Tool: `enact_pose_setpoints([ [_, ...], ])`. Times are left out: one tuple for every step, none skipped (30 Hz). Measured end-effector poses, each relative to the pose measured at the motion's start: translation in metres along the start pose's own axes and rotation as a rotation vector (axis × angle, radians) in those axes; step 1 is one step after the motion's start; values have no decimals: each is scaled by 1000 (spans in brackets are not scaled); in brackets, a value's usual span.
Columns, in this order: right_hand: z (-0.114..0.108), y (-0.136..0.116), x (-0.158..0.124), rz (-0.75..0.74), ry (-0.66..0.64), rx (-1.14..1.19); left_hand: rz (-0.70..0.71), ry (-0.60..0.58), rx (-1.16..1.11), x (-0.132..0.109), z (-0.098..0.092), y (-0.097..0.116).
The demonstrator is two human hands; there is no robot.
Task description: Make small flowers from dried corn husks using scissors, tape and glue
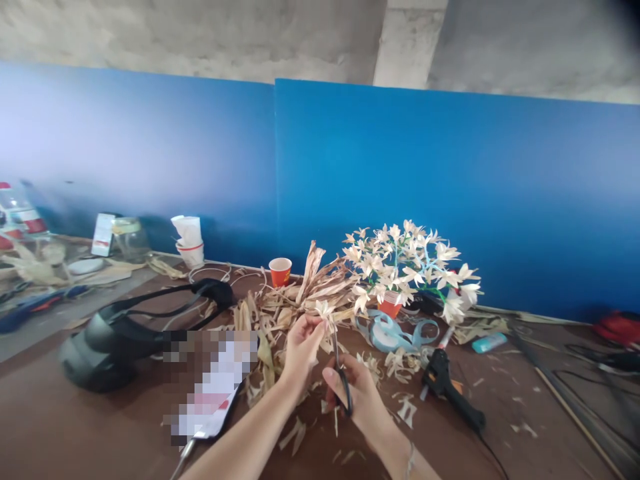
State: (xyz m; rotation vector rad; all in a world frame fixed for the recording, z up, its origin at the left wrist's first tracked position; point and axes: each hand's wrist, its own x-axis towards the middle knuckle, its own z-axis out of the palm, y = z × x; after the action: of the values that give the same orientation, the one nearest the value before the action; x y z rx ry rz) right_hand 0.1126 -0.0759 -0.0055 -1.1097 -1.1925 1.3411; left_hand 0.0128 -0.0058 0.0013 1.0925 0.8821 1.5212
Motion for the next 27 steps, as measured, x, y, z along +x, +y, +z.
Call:
enact_pose_setpoints([
  [0, 1, 1, 2, 9, -3, 5, -5, 4, 0, 0, 0],
  [-1, 1, 2, 5, 18, -9, 8, -9, 8, 0, 0, 0],
  [-1, 2, 2, 11, 25, -19, 11, -11, 13, 0, 0, 0],
  [-1, 3, 3, 17, 31, -31, 14, -9, 19, 0, 1, 0],
  [0, 3, 3, 21, 36, -43, 19, -5, 27, 0, 1, 0],
  [0, 4, 3, 20, 40, -52, 25, 0, 37, 0, 1, 0],
  [1, 5, 3, 12, 45, -56, 32, 5, 48, -1, 1, 0],
  [1, 6, 4, 0, 50, -59, 40, 11, 58, -1, 1, 0],
  [1, 6, 4, -10, 55, -61, 45, 15, 70, -1, 1, 1],
  [2, 7, 4, -19, 61, -63, 50, 19, 82, -2, 1, 1],
  [2, 7, 3, -26, 65, -65, 52, 23, 97, -2, 1, 0],
  [3, 7, 3, -29, 67, -67, 54, 29, 113, -3, 0, 0],
  [3, 7, 3, -27, 66, -70, 56, 34, 127, -3, 0, -1],
  [4, 7, 3, -24, 64, -70, 58, 38, 137, -3, 0, -1],
  [4, 8, 2, -23, 62, -70, 59, 41, 142, -3, 0, -2],
  [5, 8, 2, -20, 63, -68, 61, 44, 142, -3, 0, -2],
  [5, 8, 2, -21, 65, -71, 63, 44, 139, -3, 1, -3],
  [5, 8, 2, -25, 71, -78, 65, 42, 134, -3, 1, -3],
  [4, 8, 2, -29, 76, -89, 67, 42, 130, -2, 1, -3],
  [4, 8, 2, -30, 79, -101, 70, 44, 126, -2, 1, -3],
  [4, 8, 2, -27, 80, -114, 73, 46, 123, -2, 1, -2],
  [3, 7, 2, -21, 78, -124, 75, 48, 123, -2, 1, -2],
  [3, 7, 2, -13, 76, -131, 78, 49, 124, -2, 1, -2],
  [3, 6, 2, -6, 77, -134, 80, 52, 129, -1, 1, -2],
  [3, 5, 2, -4, 80, -139, 82, 51, 135, -1, 1, -2],
  [3, 5, 2, -5, 83, -144, 84, 48, 141, -1, 1, -2],
  [3, 4, 2, -5, 89, -145, 85, 43, 146, 0, 0, -3],
])
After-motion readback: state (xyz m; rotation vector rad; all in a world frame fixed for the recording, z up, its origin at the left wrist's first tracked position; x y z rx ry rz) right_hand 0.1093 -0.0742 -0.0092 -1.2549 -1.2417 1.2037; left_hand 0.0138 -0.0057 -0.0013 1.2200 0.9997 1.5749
